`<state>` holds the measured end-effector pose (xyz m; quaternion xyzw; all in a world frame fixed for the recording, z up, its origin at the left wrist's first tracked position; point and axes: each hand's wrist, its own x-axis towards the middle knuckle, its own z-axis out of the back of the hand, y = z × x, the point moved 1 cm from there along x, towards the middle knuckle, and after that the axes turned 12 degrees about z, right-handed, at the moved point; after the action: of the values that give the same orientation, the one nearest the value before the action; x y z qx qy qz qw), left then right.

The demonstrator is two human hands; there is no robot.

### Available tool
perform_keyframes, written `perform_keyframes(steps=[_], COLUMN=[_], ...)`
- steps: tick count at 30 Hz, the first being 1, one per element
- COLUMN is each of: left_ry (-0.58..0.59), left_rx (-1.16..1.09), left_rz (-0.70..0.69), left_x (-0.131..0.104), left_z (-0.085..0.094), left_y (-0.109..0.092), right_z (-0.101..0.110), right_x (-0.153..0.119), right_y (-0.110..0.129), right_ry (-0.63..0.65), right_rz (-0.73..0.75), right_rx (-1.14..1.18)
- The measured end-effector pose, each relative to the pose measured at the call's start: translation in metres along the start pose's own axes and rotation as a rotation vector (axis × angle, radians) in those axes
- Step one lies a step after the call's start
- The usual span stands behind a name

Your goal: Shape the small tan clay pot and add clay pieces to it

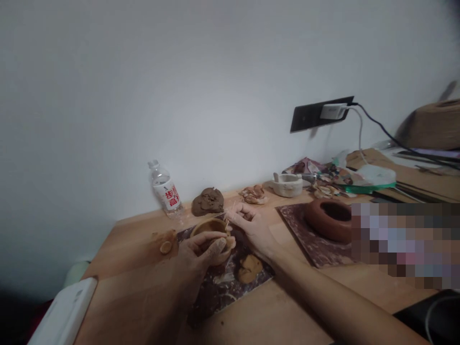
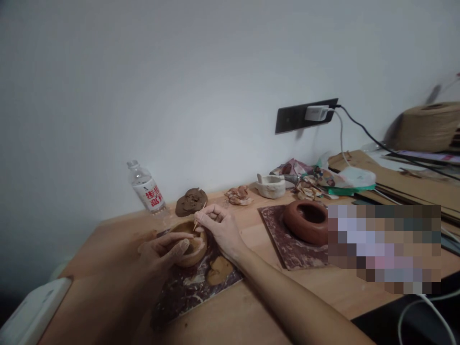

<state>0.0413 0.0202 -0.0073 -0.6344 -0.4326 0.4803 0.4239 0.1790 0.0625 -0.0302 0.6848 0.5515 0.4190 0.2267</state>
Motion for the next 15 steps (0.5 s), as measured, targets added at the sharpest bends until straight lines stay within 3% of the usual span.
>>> perform_keyframes(steps=[10, 15], left_ry=[-0.023, -0.040], left_rx=[-0.033, -0.026], left_rz=[-0.073, -0.114], left_x=[0.0050, 0.0066], left_z=[0.0067, 0.0081], left_y=[0.0030, 0.0025], right_z=[-0.0018, -0.0021], right_x=[-0.0012, -0.0028], right_y=[-0.0001, -0.0008], right_ry=[0.013, 0.077], right_rz=[-0.033, -0.035], right_rx=[0.251, 0.156])
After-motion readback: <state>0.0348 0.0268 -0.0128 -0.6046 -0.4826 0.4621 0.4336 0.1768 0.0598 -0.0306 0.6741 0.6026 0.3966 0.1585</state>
